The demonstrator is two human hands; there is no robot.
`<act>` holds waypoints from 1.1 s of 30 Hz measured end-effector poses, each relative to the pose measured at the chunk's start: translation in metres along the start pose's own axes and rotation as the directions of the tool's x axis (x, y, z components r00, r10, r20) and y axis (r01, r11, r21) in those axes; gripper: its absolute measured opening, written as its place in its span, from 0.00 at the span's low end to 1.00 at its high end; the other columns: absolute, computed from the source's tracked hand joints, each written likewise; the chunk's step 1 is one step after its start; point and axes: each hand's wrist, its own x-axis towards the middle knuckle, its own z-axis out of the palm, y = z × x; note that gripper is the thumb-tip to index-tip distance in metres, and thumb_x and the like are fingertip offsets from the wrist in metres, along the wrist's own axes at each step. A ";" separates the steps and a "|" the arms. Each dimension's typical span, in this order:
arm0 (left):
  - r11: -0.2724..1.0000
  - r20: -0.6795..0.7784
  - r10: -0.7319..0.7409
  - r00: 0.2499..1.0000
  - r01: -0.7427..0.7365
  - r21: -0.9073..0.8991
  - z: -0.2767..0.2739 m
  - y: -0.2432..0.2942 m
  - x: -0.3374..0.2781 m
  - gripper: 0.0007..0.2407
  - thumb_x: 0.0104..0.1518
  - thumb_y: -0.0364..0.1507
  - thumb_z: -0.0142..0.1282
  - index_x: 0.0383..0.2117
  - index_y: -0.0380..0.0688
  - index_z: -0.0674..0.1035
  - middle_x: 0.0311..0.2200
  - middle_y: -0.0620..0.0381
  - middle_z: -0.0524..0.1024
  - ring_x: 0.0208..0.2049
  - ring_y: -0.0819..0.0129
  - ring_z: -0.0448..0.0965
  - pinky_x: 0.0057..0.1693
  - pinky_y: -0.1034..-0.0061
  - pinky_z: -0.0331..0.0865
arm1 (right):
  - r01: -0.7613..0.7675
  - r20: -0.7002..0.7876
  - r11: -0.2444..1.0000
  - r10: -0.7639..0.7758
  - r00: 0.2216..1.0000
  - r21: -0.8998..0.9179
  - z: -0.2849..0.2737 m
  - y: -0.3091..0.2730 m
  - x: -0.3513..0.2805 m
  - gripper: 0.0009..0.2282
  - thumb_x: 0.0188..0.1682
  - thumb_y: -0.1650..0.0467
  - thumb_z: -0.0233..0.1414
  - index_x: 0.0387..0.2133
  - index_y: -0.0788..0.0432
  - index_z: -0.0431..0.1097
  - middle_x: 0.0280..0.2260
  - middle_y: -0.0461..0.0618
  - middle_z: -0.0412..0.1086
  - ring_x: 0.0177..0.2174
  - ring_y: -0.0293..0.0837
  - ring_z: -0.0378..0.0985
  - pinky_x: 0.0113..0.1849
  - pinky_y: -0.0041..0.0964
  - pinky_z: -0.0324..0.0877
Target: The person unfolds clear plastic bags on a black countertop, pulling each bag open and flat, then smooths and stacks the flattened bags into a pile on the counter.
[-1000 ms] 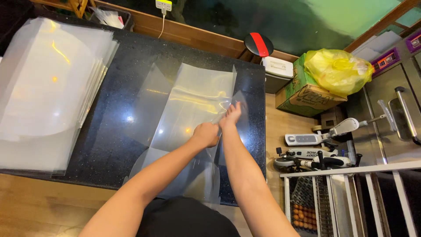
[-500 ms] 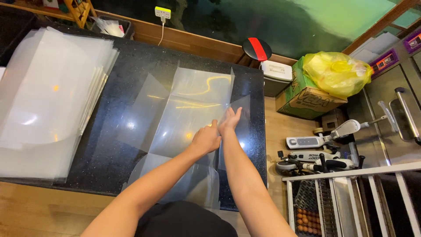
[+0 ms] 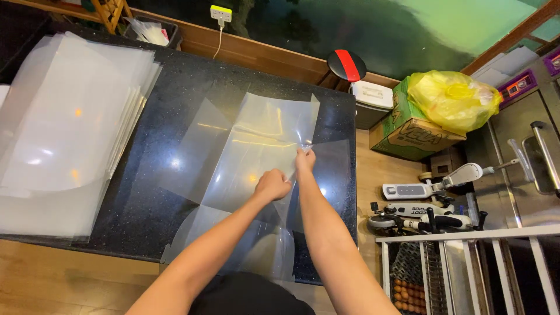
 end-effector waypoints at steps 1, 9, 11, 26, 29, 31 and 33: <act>0.998 0.031 -0.009 0.999 0.011 -0.061 0.001 0.001 -0.004 0.09 0.49 0.34 0.59 0.27 0.41 0.86 0.32 0.37 0.81 0.40 0.43 0.83 0.50 0.57 0.75 | -0.022 -0.039 1.000 0.021 0.999 -0.019 0.000 0.006 0.008 0.10 0.44 0.70 0.58 0.38 0.61 0.74 0.35 0.47 0.75 0.36 0.41 0.75 0.40 0.38 0.69; 0.974 0.056 0.118 0.991 -0.104 -0.199 0.019 -0.028 -0.013 0.13 0.51 0.37 0.59 0.25 0.39 0.85 0.25 0.41 0.82 0.29 0.48 0.83 0.42 0.60 0.75 | -0.257 -0.057 0.933 0.279 0.958 0.252 -0.017 0.012 0.040 0.10 0.46 0.73 0.64 0.40 0.66 0.77 0.31 0.51 0.74 0.30 0.46 0.72 0.35 0.45 0.68; 0.961 0.150 0.184 0.971 -0.146 -0.237 0.020 -0.035 -0.013 0.13 0.51 0.39 0.60 0.24 0.40 0.84 0.21 0.46 0.81 0.25 0.56 0.82 0.37 0.63 0.74 | -0.299 0.058 0.864 0.302 0.952 0.405 -0.019 0.005 0.036 0.15 0.45 0.74 0.62 0.46 0.63 0.73 0.40 0.51 0.74 0.39 0.47 0.76 0.42 0.48 0.72; 0.993 0.265 0.061 0.962 -0.085 0.083 0.051 -0.137 0.013 0.10 0.45 0.35 0.60 0.27 0.42 0.85 0.29 0.41 0.82 0.34 0.46 0.84 0.46 0.59 0.76 | -0.324 0.082 0.651 0.373 0.924 0.687 0.005 -0.127 -0.018 0.24 0.51 0.52 0.49 0.62 0.26 0.55 0.61 0.29 0.62 0.60 0.39 0.63 0.53 0.45 0.60; 0.991 0.278 -0.003 0.961 -0.033 0.126 0.041 -0.145 0.015 0.10 0.44 0.33 0.59 0.26 0.42 0.86 0.28 0.42 0.83 0.34 0.48 0.84 0.45 0.60 0.77 | -0.268 0.044 0.685 0.327 0.944 0.678 -0.004 -0.111 0.012 0.23 0.52 0.51 0.48 0.61 0.31 0.58 0.61 0.27 0.62 0.59 0.36 0.62 0.51 0.45 0.60; 0.991 0.284 -0.024 0.958 -0.015 0.133 0.025 -0.139 0.008 0.09 0.44 0.33 0.59 0.27 0.43 0.86 0.28 0.43 0.83 0.34 0.48 0.85 0.45 0.60 0.77 | -0.229 0.054 0.641 0.281 0.958 0.732 -0.016 -0.079 0.056 0.22 0.52 0.52 0.50 0.60 0.38 0.62 0.60 0.30 0.64 0.57 0.37 0.66 0.50 0.44 0.63; 0.990 0.292 -0.046 0.955 0.005 0.141 0.021 -0.146 0.009 0.09 0.44 0.33 0.58 0.27 0.44 0.86 0.28 0.43 0.83 0.33 0.48 0.85 0.44 0.60 0.78 | -0.191 0.059 0.593 0.235 0.970 0.782 -0.023 -0.064 0.075 0.22 0.52 0.54 0.52 0.58 0.44 0.67 0.60 0.32 0.67 0.55 0.38 0.70 0.49 0.42 0.66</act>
